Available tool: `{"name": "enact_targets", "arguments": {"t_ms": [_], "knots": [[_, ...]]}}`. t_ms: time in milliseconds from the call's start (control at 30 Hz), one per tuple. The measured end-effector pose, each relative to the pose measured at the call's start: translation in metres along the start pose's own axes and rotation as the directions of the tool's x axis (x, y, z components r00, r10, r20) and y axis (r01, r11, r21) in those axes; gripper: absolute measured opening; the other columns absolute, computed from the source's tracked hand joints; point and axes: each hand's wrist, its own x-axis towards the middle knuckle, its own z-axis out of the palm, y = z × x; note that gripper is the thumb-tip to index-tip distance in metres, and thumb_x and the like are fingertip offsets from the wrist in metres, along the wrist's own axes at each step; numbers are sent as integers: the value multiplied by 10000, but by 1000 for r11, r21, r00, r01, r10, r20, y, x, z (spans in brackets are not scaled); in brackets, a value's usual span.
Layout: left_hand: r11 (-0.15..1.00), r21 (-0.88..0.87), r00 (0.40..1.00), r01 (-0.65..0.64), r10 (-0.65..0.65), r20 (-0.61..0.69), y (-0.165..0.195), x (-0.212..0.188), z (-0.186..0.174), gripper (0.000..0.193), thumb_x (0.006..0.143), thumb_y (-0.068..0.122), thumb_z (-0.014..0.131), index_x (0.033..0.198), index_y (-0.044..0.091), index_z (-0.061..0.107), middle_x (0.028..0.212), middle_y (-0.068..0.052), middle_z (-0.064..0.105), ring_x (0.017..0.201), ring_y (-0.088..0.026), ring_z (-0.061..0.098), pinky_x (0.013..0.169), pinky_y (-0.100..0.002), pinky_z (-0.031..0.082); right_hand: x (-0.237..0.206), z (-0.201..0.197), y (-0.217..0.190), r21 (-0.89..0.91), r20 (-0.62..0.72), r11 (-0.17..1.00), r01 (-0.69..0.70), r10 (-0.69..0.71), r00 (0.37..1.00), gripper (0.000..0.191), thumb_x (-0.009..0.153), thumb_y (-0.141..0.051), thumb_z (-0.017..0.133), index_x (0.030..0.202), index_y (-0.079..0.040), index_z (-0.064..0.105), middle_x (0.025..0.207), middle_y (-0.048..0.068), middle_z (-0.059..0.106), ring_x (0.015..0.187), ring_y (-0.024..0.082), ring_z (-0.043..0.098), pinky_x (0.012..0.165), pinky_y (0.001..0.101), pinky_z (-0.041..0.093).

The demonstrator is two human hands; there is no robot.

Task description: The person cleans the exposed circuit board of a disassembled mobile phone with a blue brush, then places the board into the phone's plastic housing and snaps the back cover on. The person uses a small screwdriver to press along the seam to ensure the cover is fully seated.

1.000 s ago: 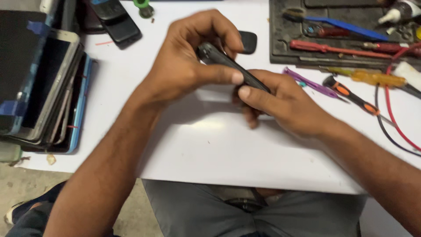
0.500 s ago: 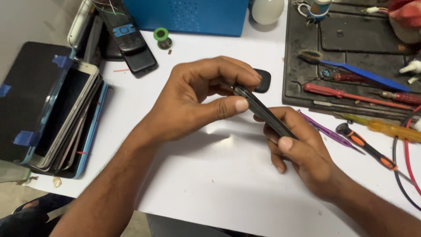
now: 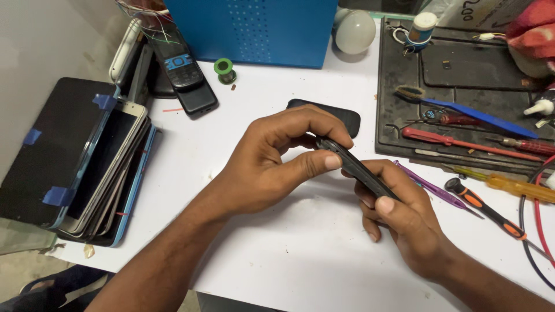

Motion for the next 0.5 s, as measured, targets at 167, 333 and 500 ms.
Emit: {"name": "enact_targets", "arguments": {"t_ms": [167,333,500], "knots": [[997,71,1000,-4,4,5,-3,0,2,213,1046,225,681,1173,55,692,1073,-46,698,1022,-133,669,991,-340,568,0,-1,1,5,-7,1000,-15,15,1000,660,868,-418,523,1349,34,540,833,56,453,670,144,453,567,322,460],[1000,6,1000,-12,12,-18,-2,0,7,224,1075,232,661,1196,43,665,1166,-70,679,1132,-152,658,1076,-356,565,0,0,0,29,-16,1000,-1,2,1000,654,875,-410,529,1357,32,531,846,54,461,655,138,437,566,317,462],[995,-3,994,103,-103,-24,-9,4,24,525,1022,284,671,1435,25,475,1356,-148,623,1289,-236,626,1111,-422,539,-1,7,0,-2,-47,996,90,-90,995,686,924,-404,506,1466,-10,359,912,44,460,683,113,439,567,290,461]]}}
